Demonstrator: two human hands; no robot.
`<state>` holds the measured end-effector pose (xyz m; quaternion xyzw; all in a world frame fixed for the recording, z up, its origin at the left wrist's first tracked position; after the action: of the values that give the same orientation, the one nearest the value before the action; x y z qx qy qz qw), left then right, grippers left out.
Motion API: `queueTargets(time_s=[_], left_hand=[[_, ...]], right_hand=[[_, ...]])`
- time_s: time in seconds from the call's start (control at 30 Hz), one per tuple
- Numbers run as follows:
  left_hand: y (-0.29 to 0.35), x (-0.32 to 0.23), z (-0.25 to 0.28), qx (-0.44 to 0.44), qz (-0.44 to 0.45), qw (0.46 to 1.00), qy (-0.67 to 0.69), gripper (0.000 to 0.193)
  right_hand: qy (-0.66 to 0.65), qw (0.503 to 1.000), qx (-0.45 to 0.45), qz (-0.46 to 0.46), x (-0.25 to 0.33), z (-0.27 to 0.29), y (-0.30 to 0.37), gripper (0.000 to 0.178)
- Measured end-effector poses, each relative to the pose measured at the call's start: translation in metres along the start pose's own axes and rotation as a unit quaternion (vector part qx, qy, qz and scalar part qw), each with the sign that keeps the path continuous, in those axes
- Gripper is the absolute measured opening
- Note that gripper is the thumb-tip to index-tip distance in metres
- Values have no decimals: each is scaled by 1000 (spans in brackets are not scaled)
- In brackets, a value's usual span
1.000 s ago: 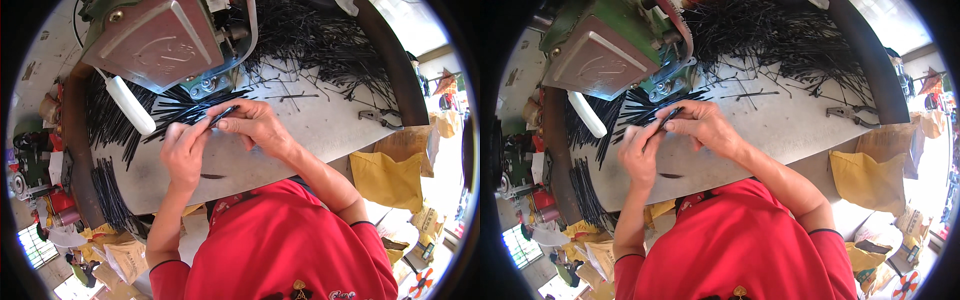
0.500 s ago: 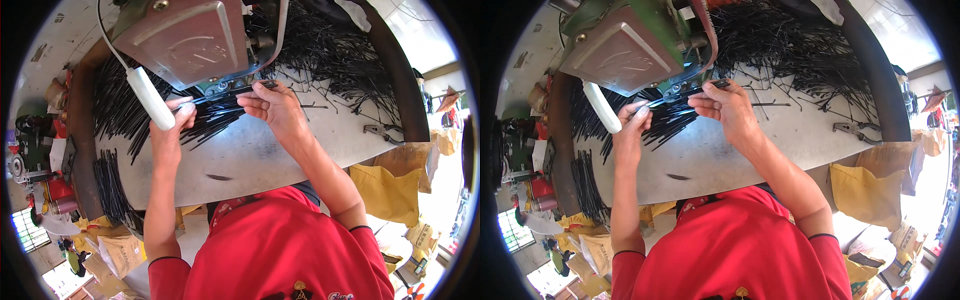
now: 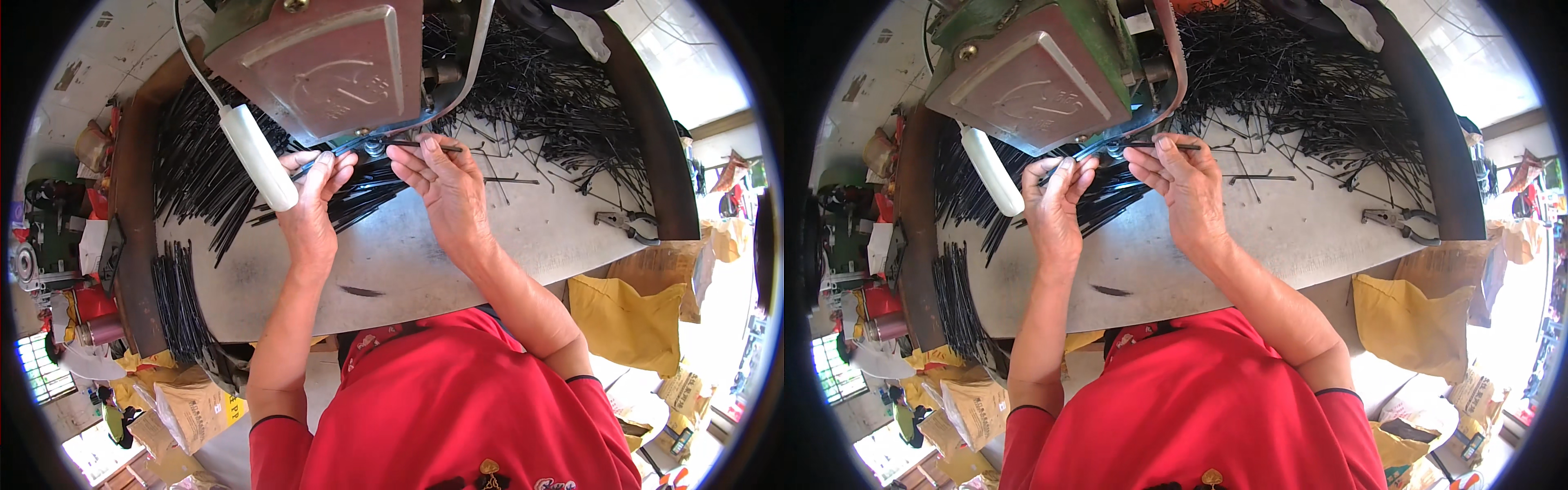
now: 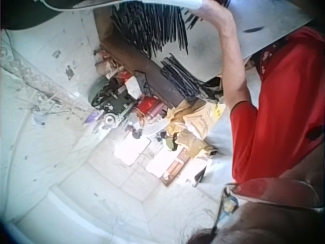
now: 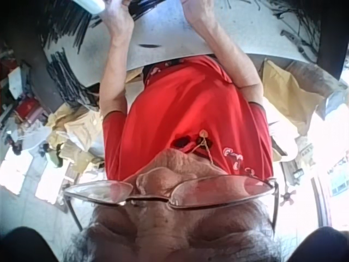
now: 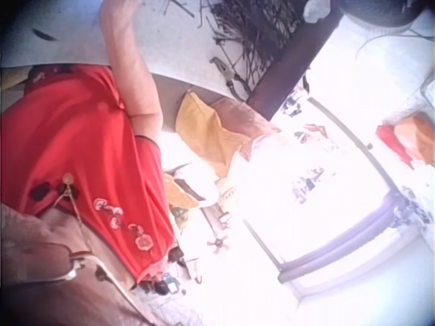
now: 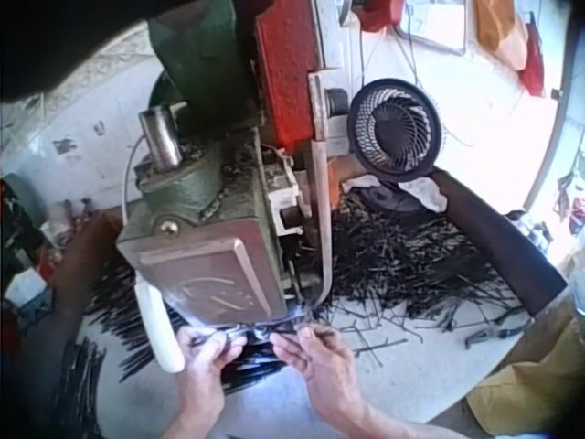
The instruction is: The person repeatedly picks up thin black metal rods from a pile on a workbench and uses a manual bending machine to bend them into a U-shape. The person handles the rods one by one, feeding them into the machine and removing the finished pieces.
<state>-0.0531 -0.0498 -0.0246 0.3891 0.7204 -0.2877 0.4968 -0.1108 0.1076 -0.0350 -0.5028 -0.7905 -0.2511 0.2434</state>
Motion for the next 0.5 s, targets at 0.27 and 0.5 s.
queueTargets(time_s=[0.27, 0.5], left_hand=[[3, 11, -5, -29, 39, 998, 30, 9], [3, 10, -7, -51, 71, 994, 67, 8]], right_hand=[[15, 1000, -16, 21, 0, 4, -2, 22], [100, 991, 21, 84, 10, -5, 6, 19]])
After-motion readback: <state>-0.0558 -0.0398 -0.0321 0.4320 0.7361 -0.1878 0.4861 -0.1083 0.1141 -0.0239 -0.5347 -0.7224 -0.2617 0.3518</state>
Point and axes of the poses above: each hand's wrist, its own y-axis away from the middle knuckle, its own z-axis out of the back of the hand, x = y × z, the point moved 3 cm from there along -y, towards the middle knuckle, and after that the axes turned 5 degrees about x, right-handed, at the moved point
